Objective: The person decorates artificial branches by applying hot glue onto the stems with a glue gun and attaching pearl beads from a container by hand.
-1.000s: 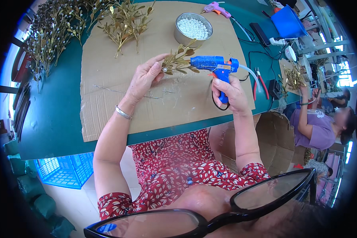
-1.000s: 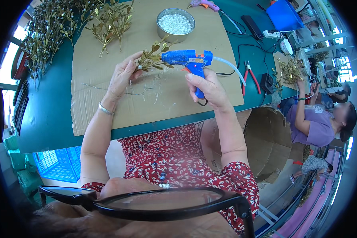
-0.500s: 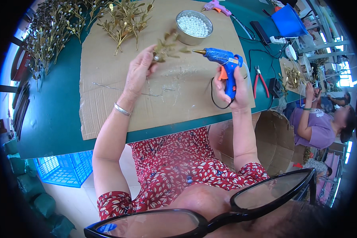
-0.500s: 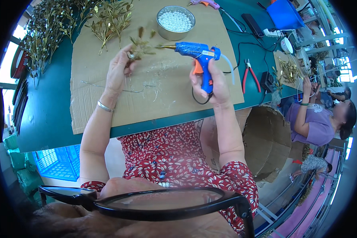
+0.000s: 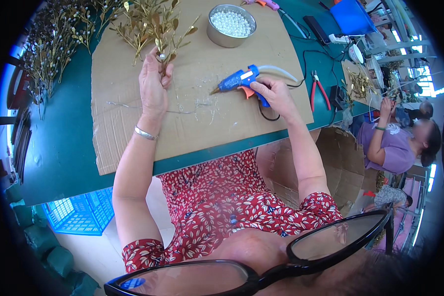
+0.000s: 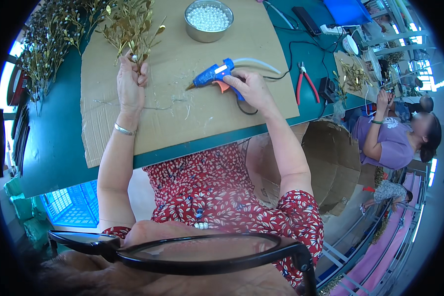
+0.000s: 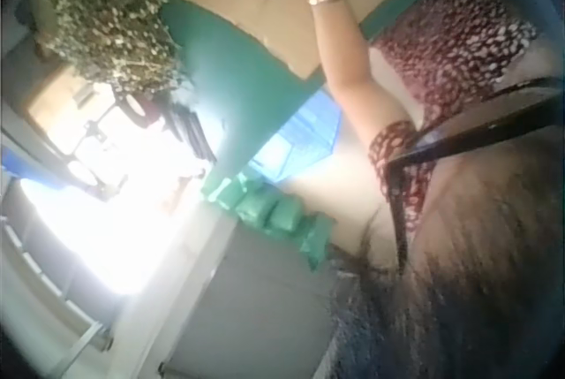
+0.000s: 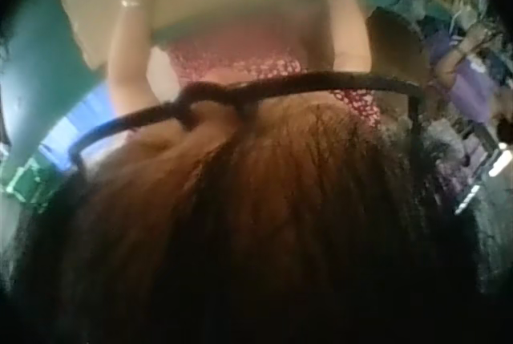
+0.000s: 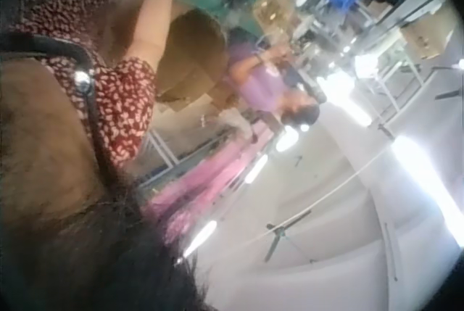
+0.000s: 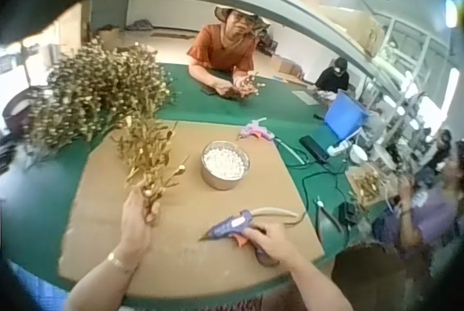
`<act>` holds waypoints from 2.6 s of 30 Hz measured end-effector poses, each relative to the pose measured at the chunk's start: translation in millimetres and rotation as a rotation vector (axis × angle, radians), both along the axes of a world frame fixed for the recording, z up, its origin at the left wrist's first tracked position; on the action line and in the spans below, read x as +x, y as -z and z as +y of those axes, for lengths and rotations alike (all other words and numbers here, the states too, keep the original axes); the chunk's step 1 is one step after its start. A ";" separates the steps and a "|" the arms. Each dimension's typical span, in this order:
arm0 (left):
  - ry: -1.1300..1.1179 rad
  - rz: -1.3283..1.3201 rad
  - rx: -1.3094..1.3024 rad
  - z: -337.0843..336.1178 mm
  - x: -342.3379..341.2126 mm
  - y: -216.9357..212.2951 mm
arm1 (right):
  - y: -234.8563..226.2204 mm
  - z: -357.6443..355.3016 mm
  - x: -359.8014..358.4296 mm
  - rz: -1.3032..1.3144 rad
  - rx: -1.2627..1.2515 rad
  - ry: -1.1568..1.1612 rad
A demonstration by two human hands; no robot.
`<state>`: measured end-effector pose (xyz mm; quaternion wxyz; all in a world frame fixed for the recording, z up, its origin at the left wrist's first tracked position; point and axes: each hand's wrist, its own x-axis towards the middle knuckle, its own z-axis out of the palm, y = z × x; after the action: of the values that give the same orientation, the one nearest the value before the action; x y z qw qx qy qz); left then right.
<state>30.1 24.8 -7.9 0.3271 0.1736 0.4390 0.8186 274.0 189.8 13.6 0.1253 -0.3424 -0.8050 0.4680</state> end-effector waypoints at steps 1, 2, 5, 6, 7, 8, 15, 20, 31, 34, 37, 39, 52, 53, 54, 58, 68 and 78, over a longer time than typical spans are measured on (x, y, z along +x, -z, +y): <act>-0.004 0.010 0.014 -1.0 -0.7 1.1 | -2.8 2.0 -4.3 -0.065 0.288 -0.006; -0.017 0.026 -0.019 -1.3 -0.5 5.7 | -6.1 8.5 -9.7 -0.057 0.304 -0.009; -0.027 0.044 -0.040 -0.7 2.5 3.7 | -25.6 29.4 -33.1 0.109 0.396 0.083; -0.021 0.040 -0.045 -1.1 3.8 2.2 | -36.9 37.9 -48.9 0.111 0.467 0.022; -0.017 0.048 -0.040 -3.0 4.1 2.0 | -43.7 47.2 -66.0 0.113 0.535 -0.038; -0.001 0.041 -0.041 -6.2 3.9 2.5 | -39.8 62.2 -85.8 0.128 0.570 -0.101; 0.034 0.046 -0.039 -2.4 1.3 2.5 | -23.6 107.3 -176.2 -0.284 0.753 -0.361; 0.047 0.045 -0.032 -2.2 -0.5 2.8 | -25.5 102.5 -174.7 -0.261 0.684 -0.352; 0.057 0.038 -0.052 -4.3 6.9 2.1 | -56.1 52.2 -103.7 0.556 -0.489 -0.245; 0.085 0.057 -0.057 -2.2 11.0 0.8 | -61.2 37.9 -90.1 0.609 -0.522 -0.243; 0.102 0.077 -0.065 -1.1 12.7 2.0 | -59.4 32.4 -81.2 0.596 -0.334 -0.251; 0.100 0.086 -0.074 0.3 12.7 3.2 | -59.9 29.0 -76.6 0.576 -0.201 -0.264; 0.142 0.110 -0.123 -2.2 10.1 4.7 | -58.4 3.6 -74.7 0.493 -0.464 -0.096; 0.141 0.106 -0.128 -3.0 9.7 5.4 | -58.3 2.5 -75.3 0.512 -0.530 -0.070; 0.138 0.105 -0.130 -3.8 9.8 5.2 | -57.2 3.0 -75.3 0.510 -0.533 -0.072; 0.131 0.119 -0.123 -0.1 13.8 1.0 | -60.9 8.3 -67.1 0.486 -0.343 -0.157; 0.200 0.184 -0.111 -2.4 15.7 -2.1 | -79.9 7.3 -70.9 0.510 -0.103 -0.236; 0.325 0.234 -0.130 -4.5 16.4 -0.9 | -78.8 15.0 -92.7 0.410 0.376 -0.468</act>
<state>46.5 20.3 -7.1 0.4121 0.3147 0.4919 0.6994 181.2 204.7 92.4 0.2347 -0.0189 -0.8916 0.3867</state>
